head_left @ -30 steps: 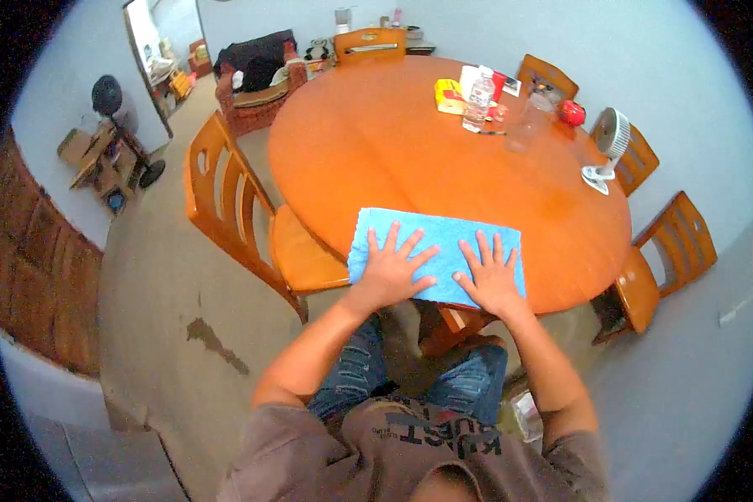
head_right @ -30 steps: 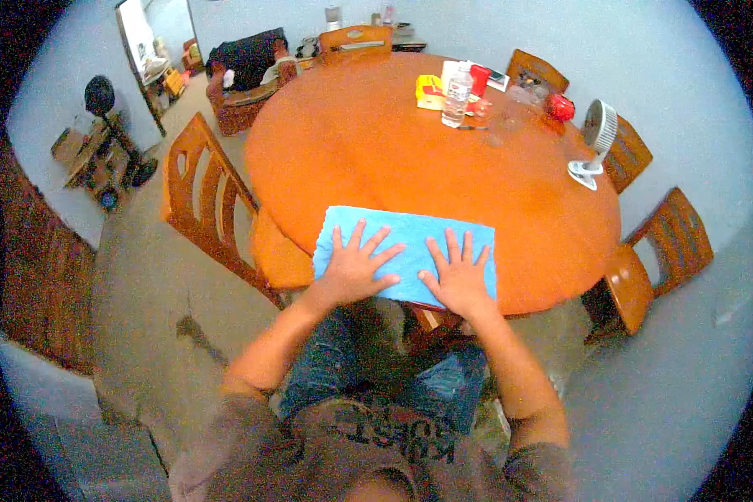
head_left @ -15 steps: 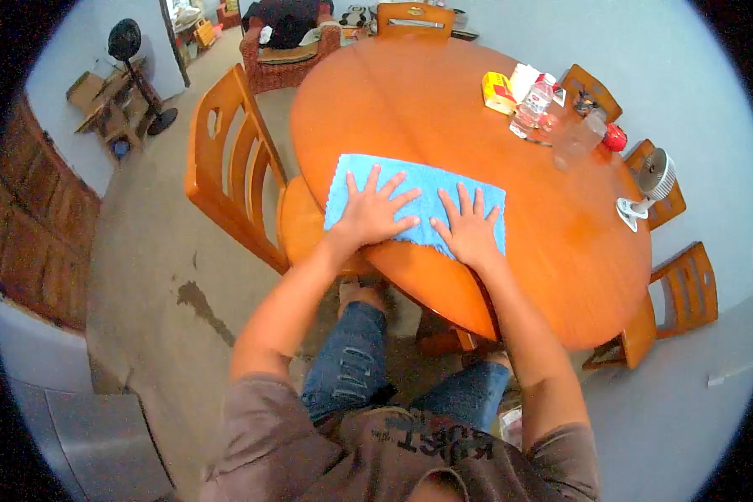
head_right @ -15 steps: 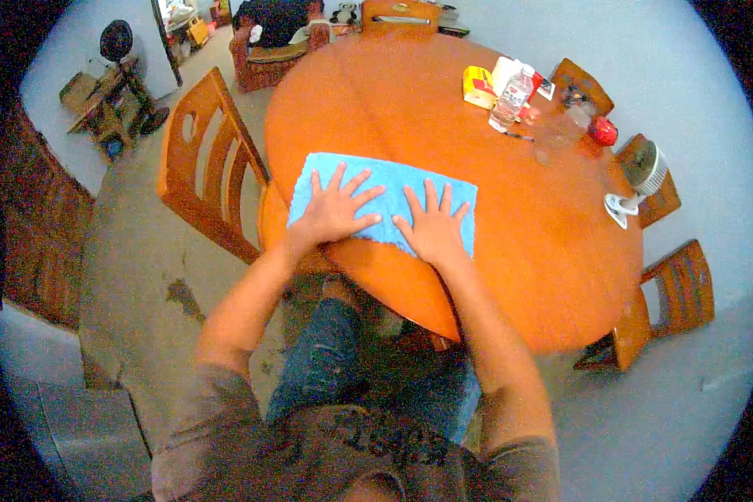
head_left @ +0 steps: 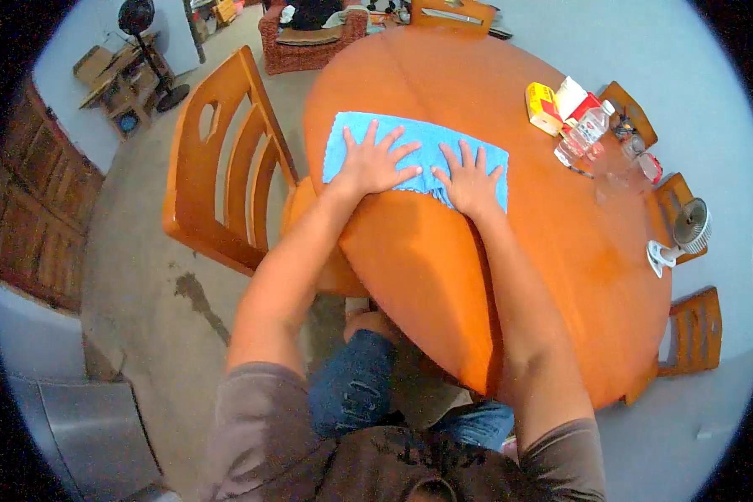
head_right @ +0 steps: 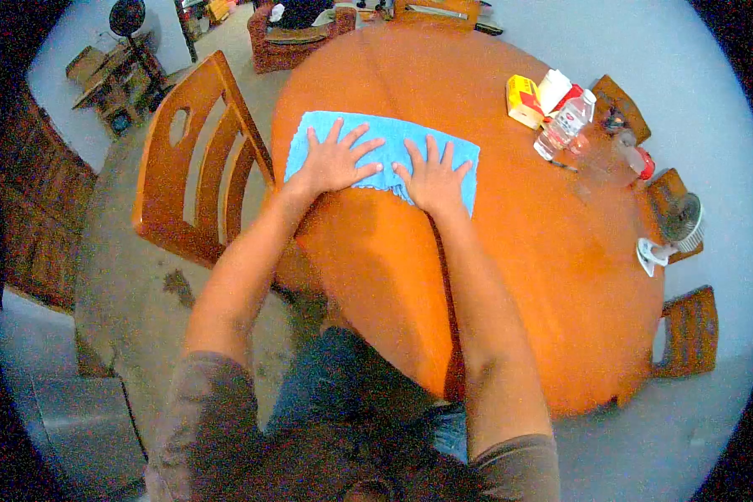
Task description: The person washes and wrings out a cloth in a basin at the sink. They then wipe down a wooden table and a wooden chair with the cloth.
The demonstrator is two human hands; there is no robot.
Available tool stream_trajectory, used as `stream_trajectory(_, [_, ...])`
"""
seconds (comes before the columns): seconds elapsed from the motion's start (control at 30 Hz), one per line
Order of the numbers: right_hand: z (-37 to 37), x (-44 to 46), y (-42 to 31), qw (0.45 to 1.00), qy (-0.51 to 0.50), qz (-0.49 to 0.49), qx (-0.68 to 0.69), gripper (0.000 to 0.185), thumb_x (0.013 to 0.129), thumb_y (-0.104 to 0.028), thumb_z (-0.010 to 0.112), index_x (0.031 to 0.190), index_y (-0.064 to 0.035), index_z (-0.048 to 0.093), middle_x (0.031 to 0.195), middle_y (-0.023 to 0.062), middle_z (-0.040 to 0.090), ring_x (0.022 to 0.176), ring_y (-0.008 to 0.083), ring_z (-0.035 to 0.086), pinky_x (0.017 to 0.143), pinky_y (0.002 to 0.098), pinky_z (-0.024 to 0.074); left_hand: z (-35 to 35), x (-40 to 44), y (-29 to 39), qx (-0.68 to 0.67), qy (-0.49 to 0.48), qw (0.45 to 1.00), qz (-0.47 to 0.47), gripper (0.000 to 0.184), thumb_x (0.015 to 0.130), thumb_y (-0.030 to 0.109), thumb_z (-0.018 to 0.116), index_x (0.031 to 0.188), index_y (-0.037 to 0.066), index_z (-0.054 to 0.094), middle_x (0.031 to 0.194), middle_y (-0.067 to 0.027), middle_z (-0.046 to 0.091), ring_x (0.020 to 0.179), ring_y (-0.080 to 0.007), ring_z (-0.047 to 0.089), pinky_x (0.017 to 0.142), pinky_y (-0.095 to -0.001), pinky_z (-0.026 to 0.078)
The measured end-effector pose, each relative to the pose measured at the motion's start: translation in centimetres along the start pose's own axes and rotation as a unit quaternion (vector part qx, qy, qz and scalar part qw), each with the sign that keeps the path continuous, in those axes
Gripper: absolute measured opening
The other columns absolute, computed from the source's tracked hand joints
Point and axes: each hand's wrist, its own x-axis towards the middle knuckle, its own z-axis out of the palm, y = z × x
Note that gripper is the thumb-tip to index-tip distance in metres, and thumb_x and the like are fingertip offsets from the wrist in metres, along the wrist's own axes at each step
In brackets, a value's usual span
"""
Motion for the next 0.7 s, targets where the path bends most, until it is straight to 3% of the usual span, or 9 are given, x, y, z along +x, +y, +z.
stream_trajectory(0.43, [2.4, 10.1, -1.3, 0.999, -0.024, 0.028, 0.014, 0.059, 0.088, -0.059, 0.035, 0.137, -0.0285, 0.035, 0.148, 0.0097, 0.023, 0.135, 0.0407, 0.017, 0.096, 0.0739, 0.0108, 1.8, 8.3, -6.1, -0.011, -0.109, 0.993, -0.047, 0.062, 0.082, 0.072, 0.029, 0.137, 0.043, 0.030, 0.150, 0.0026, 0.019, 0.138, -0.0350, 0.013, 0.098, -0.0740, 0.006])
stream_trajectory(0.5, [2.4, 11.0, -1.4, 0.998, -0.038, 0.036, 0.018, 0.058, 0.088, -0.058, 0.035, 0.137, -0.0283, 0.035, 0.148, 0.0096, 0.023, 0.135, 0.0403, 0.016, 0.096, 0.0737, 0.0100, 2.1, 9.2, -6.6, -0.032, -0.133, 0.989, -0.057, 0.064, 0.081, 0.073, 0.028, 0.138, 0.043, 0.028, 0.151, 0.0030, 0.016, 0.138, -0.0347, 0.011, 0.099, -0.0729, 0.000])
stream_trajectory(0.7, [3.0, 13.6, -2.1, 0.997, -0.051, 0.054, 0.027, 0.057, 0.088, -0.056, 0.036, 0.138, -0.0277, 0.035, 0.148, 0.0095, 0.023, 0.136, 0.0398, 0.016, 0.097, 0.0731, 0.0086, 2.6, 11.2, -8.3, -0.027, -0.148, 0.986, -0.070, 0.063, 0.082, 0.072, 0.028, 0.138, 0.044, 0.027, 0.151, 0.0042, 0.015, 0.138, -0.0328, 0.010, 0.100, -0.0719, 0.000])
